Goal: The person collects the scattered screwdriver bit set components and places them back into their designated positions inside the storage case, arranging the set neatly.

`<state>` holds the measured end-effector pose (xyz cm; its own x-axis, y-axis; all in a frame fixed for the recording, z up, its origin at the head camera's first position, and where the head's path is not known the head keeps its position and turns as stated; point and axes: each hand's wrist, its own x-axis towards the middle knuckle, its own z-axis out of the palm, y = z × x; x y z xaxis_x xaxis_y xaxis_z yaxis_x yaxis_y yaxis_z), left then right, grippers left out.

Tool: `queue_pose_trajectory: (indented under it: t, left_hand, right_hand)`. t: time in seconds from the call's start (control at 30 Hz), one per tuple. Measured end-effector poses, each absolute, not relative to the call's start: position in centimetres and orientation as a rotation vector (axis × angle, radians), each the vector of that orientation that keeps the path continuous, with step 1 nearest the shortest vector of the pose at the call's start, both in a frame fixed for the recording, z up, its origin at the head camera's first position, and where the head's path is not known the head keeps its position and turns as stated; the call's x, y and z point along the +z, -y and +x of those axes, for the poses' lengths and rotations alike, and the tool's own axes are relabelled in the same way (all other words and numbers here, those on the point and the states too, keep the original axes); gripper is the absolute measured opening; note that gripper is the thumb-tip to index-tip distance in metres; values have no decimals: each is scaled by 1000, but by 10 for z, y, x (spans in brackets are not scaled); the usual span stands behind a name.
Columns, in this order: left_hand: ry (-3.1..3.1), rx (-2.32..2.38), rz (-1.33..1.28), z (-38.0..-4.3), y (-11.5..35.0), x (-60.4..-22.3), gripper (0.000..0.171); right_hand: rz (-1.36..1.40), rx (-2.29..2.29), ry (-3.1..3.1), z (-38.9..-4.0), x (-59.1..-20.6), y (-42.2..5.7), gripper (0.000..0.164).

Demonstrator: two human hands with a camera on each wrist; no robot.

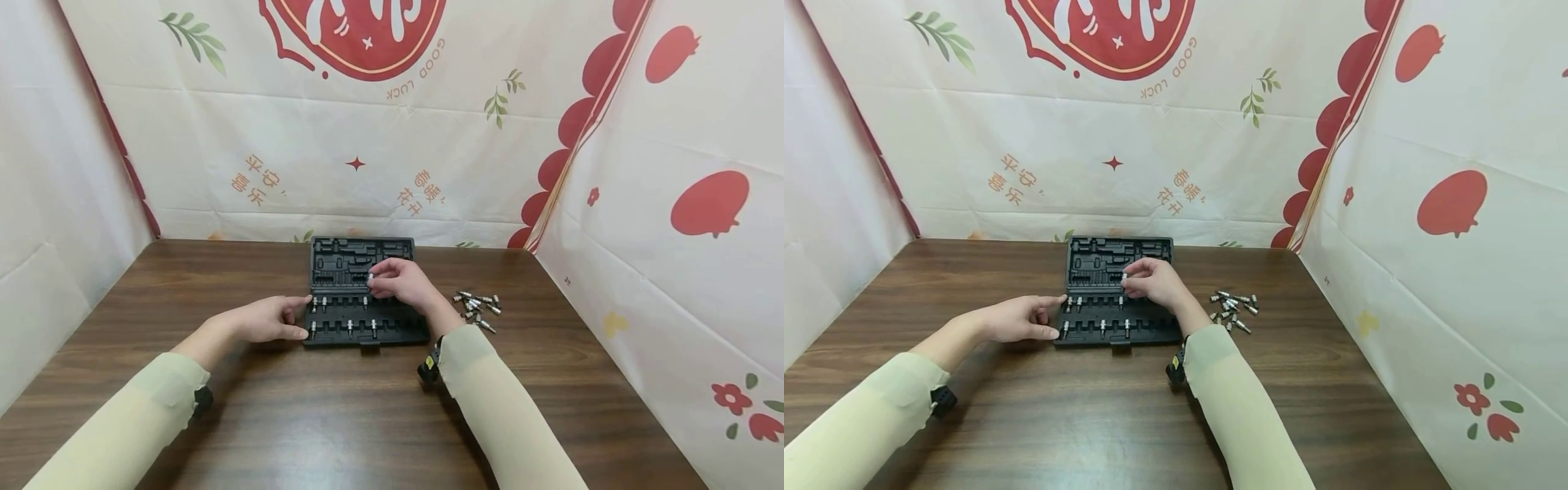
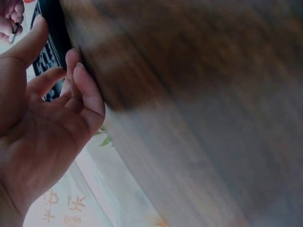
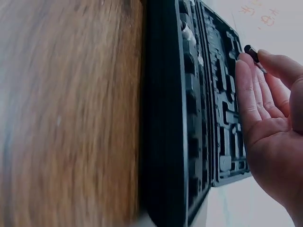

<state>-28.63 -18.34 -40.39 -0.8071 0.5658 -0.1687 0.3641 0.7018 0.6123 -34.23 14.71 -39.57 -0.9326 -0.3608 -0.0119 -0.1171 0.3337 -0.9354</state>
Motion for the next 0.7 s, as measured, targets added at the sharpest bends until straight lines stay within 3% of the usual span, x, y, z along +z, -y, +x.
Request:
queue_pose_trajectory:
  t: [0.7]
  left_hand:
    - [-2553, 844, 719, -285, 183, -401, 86]
  right_hand:
    - [-556, -1296, -2531, -350, -400, -111, 20]
